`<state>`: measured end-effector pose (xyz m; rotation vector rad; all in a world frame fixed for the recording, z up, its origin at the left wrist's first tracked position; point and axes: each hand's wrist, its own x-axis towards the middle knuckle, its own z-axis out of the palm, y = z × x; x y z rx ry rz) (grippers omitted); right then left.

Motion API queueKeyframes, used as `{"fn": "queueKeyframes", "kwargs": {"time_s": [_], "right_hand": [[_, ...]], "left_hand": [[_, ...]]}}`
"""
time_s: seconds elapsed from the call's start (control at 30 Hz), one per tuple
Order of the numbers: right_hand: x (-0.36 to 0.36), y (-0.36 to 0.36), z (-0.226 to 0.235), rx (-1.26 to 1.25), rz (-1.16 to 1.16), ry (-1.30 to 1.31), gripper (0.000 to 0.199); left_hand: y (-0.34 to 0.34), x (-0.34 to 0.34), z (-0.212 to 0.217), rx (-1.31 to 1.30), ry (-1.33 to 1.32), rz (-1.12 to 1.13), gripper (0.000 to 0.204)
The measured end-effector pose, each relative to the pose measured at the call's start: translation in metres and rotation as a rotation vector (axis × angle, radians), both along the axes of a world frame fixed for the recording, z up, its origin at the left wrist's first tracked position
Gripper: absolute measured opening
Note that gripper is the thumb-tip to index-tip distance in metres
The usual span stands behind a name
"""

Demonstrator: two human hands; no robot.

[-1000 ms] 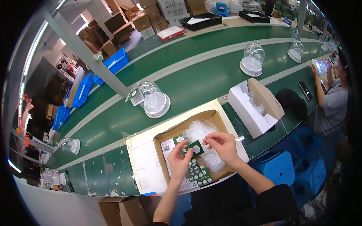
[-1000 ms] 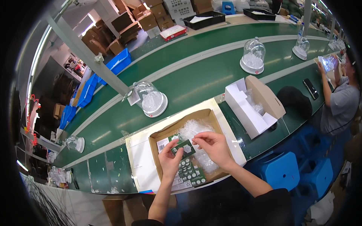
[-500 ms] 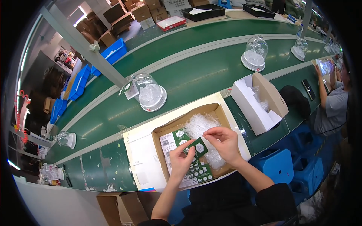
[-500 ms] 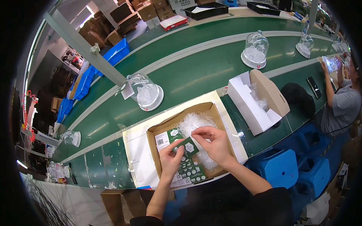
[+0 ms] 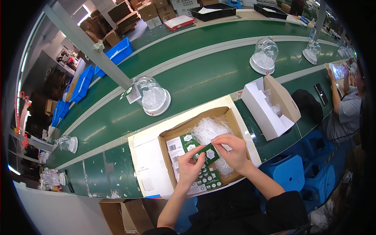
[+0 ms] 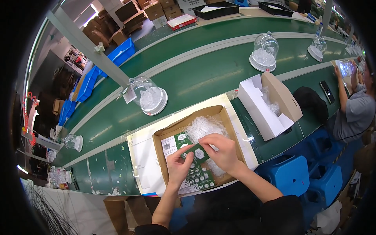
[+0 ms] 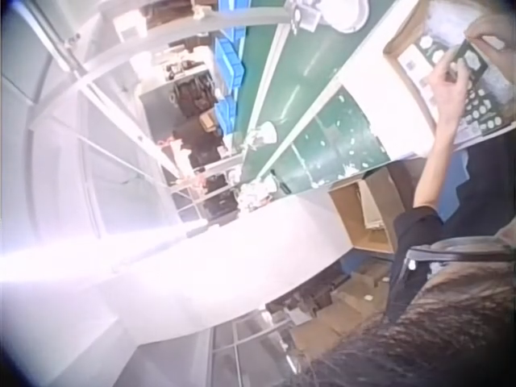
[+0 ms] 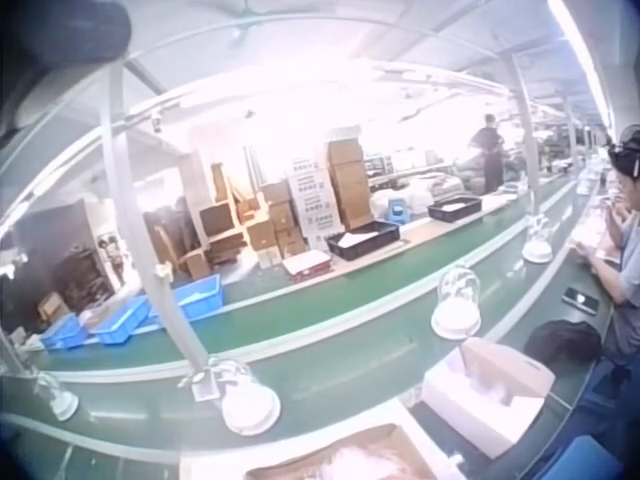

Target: Separating LED PCBs from a panel and placing them into transparent dome-shaped housings on an assembly line.

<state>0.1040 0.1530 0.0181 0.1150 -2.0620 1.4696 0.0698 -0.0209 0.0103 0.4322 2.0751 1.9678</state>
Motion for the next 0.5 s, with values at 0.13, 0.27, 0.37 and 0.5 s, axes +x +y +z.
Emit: {"fn": "queueKeyframes", "kwargs": {"time_s": [0.13, 0.27, 0.37, 0.5], "right_hand": [[0.0002, -0.0004, 0.0037, 0.041, 0.000, 0.067, 0.018], [0.0003, 0.0002, 0.0026, 0.075, 0.001, 0.088, 0.018], [-0.0002, -0.0006, 0.0004, 0.092, 0.013, 0.105, 0.019], [-0.0004, -0.0011, 0.0006, 0.085, 0.012, 0.107, 0.019]], "left_hand": [[-0.0005, 0.0012, 0.0001, 0.004, -0.026, -0.010, 0.025], [-0.0003, 0.0011, 0.0042, -0.081, -0.098, -0.007, 0.025], [0.0006, 0.0009, -0.0001, 0.038, -0.013, -0.012, 0.025], [0.0007, 0.0006, 0.0007, 0.002, -0.034, -0.008, 0.024]]}}
